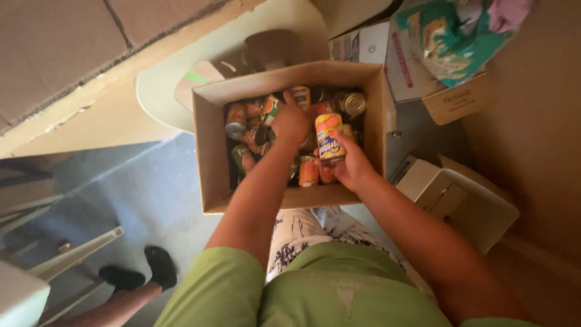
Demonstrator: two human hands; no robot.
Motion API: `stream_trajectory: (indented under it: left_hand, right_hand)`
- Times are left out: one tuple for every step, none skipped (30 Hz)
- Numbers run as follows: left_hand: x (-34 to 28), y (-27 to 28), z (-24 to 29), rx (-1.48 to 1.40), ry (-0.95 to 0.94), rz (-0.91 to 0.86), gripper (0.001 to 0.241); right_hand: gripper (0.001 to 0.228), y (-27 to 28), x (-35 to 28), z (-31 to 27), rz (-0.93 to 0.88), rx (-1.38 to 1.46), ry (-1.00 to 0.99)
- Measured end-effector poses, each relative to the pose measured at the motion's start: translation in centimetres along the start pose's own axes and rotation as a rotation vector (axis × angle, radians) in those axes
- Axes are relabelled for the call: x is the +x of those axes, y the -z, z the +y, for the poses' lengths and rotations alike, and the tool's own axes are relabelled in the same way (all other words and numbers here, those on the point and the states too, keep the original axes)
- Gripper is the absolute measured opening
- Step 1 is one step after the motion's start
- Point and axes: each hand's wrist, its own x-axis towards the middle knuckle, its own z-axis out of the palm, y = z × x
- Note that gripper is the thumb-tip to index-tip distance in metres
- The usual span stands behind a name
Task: Organize and stock various canned food items from a cardboard box onto a store shelf.
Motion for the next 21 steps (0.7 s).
stream_trajectory:
  left_hand:
    - [0.0, -0.7, -0.4, -0.004, -0.011, 0.006, 0.091]
    - [0.4, -1.2, -0.5, 0.005, 0.052, -0.008, 0.090]
    - [0.8, -1.6, -0.6, 0.014, 0.115, -0.023, 0.089]
    - [1.0, -1.9, -1.8, 0.007, 0.108, -0.007, 0.089]
    - [1.2, -2.2, -3.0, -0.079, 0.041, 0.033, 0.088]
    - [1.3, -2.6, -4.1, -0.166, -0.029, 0.071, 0.086]
    - [0.9, -1.8, -4.4, -0.173, -0.037, 0.083, 0.086]
    - [0.6, -1.0, -4.6, -0.328, -0.057, 0.120, 0.083]
    - [0.3, -0.3, -4.8, -0.484, -0.078, 0.154, 0.082]
    - [-1.1, 1.2, -4.2, -0.490, -0.081, 0.164, 0.082]
    - [-2.6, 2.6, -3.7, -0.687, -0.022, 0.055, 0.082]
    - [-4.3, 4.3, -3.8, -0.879, 0.042, -0.050, 0.083]
    - [-5.8, 6.0, -3.0, -0.883, 0.042, -0.034, 0.083]
    - [-7.1, 8.0, -2.1, -0.966, -0.036, -0.067, 0.083]
    - [-8.5, 10.0, -1.3, -1.045, -0.116, -0.102, 0.084]
    - [-10.0, 12.5, 0.1, -1.050, -0.122, -0.074, 0.084]
    - [-11.7, 15.0, 1.6, -1.093, -0.285, -0.128, 0.084]
    - [-13.2, 17.5, 3.2, -1.126, -0.458, -0.188, 0.084]
    - [-13.9, 20.0, 4.9, -1.125, -0.473, -0.163, 0.084]
    - [-14.9, 22.3, 6.7, -1.195, -0.486, -0.249, 0.087]
    - [-15.9, 24.6, 8.5, -1.261, -0.499, -0.337, 0.089]
  right_hand:
    - [0.052, 0.2, -0.5, 0.1, -0.003, -0.003, 0.013]
    - [0.050, 0.1, -0.6, -0.3, -0.007, -0.105, 0.040]
    - [0.050, 0.0, -0.8, -0.6, -0.009, -0.206, 0.068]
    - [0.050, -0.1, -1.0, -0.8, -0.020, -0.216, 0.079]
    - [0.053, -0.1, -1.3, -0.9, -0.004, -0.400, 0.130]
    - [0.059, 0.0, -1.6, -1.1, 0.018, -0.584, 0.183]
    - [0.059, -0.2, -1.9, -1.3, 0.012, -0.592, 0.196]
    - [0.061, -0.4, -2.1, -1.7, 0.016, -0.717, 0.296]
    - [0.064, -0.5, -2.3, -2.0, 0.022, -0.841, 0.396]
    - [0.064, -1.0, -3.0, -2.9, 0.016, -0.849, 0.403]
    - [0.068, -1.5, -3.7, -3.6, 0.033, -0.894, 0.475]
    - [0.071, -2.2, -4.2, -4.0, 0.041, -0.937, 0.543]
    - [0.071, -2.5, -4.6, -4.8, 0.025, -0.943, 0.546]
    - [0.072, -3.0, -4.8, -5.8, 0.019, -0.962, 0.626]
    - [0.072, -3.6, -5.1, -6.7, 0.012, -0.978, 0.706]
    - [0.072, -4.2, -5.7, -8.1, -0.013, -0.986, 0.715]
    - [0.070, -4.8, -6.4, -9.5, -0.068, -1.005, 0.870]
    - [0.067, -5.5, -6.9, -11.1, -0.120, -1.016, 1.034]
    - [0.067, -7.0, -7.7, -13.0, -0.143, -1.019, 1.050]
    - [0.067, -8.4, -8.8, -14.8, -0.183, -0.913, 1.039]
    - [0.066, -9.7, -9.9, -16.6, -0.223, -0.808, 1.025]
